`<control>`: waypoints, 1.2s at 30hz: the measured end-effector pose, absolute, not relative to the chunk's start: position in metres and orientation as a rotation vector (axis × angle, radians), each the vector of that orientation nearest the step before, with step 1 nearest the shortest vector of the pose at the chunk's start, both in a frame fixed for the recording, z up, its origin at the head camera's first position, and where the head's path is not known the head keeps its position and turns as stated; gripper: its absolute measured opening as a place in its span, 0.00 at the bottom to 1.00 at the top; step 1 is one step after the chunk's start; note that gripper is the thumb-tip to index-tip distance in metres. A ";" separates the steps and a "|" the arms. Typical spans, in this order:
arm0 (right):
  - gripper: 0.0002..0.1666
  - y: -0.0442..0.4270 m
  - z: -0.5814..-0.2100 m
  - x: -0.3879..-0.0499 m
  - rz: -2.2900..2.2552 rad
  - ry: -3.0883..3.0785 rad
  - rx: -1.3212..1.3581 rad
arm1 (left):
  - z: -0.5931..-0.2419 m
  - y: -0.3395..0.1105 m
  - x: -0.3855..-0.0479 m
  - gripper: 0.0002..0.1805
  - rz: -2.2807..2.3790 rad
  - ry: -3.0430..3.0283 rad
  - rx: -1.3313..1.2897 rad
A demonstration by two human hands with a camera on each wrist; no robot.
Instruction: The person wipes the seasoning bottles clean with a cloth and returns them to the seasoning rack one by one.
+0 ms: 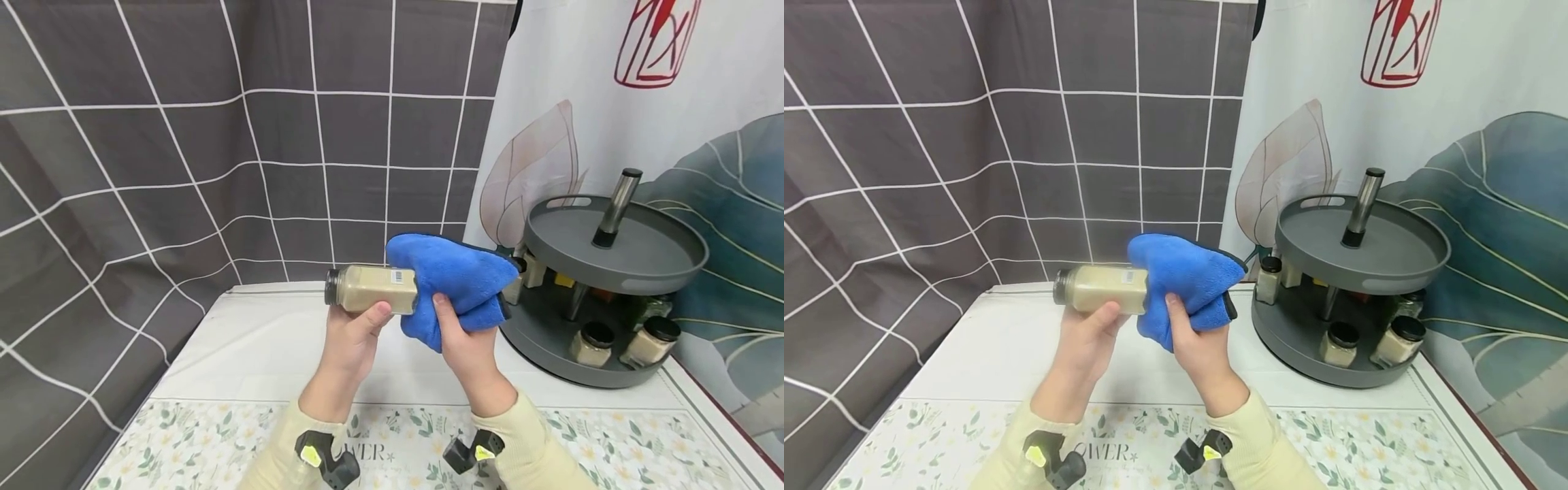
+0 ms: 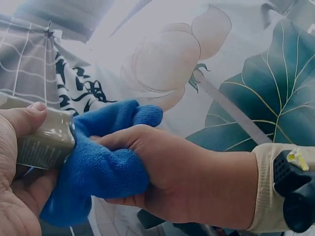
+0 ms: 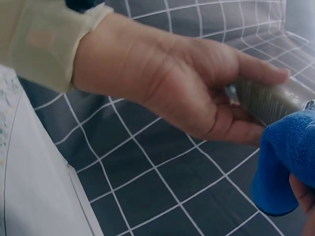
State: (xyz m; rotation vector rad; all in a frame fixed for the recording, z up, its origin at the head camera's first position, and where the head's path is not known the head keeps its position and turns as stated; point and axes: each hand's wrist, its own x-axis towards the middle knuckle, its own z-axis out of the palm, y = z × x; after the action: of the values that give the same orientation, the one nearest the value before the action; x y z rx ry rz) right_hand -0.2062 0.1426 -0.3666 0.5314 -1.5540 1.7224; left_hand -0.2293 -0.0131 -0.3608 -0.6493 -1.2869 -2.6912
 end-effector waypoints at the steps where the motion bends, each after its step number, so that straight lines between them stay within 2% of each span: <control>1: 0.26 0.142 -0.367 -0.206 1.727 -1.561 0.539 | -0.360 -0.013 -0.229 0.44 -2.665 -1.282 -0.654; 7: 0.28 0.142 -0.364 -0.204 1.840 -1.436 0.626 | -0.354 -0.013 -0.229 0.47 -2.575 -1.296 -0.628; 12: 0.26 0.141 -0.365 -0.205 1.760 -1.472 0.466 | -0.355 -0.012 -0.226 0.49 -2.529 -1.372 -0.665; 18: 0.26 0.142 -0.366 -0.212 1.771 -1.815 0.363 | -0.354 -0.027 -0.236 0.37 -2.357 -1.542 -0.550; 22: 0.28 0.148 -0.364 -0.214 1.895 -1.802 0.273 | -0.347 -0.044 -0.239 0.31 -2.169 -1.789 -0.499; 26: 0.29 0.149 -0.363 -0.209 1.804 -1.686 0.403 | -0.341 -0.054 -0.235 0.27 -2.001 -2.014 -0.570; 30: 0.26 0.143 -0.361 -0.203 1.637 -1.574 0.685 | -0.335 -0.053 -0.226 0.27 -1.764 -2.177 -0.612; 36: 0.12 0.140 -0.356 -0.199 1.412 -1.492 0.962 | -0.334 -0.046 -0.213 0.26 -1.369 -2.235 -0.758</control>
State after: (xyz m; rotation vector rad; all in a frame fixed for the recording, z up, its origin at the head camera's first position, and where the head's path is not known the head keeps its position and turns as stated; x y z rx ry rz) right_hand -0.1991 0.1400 -0.3557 0.9622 -1.4921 1.4120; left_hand -0.2133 -0.0456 -0.3343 -0.7575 -2.2354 -1.3686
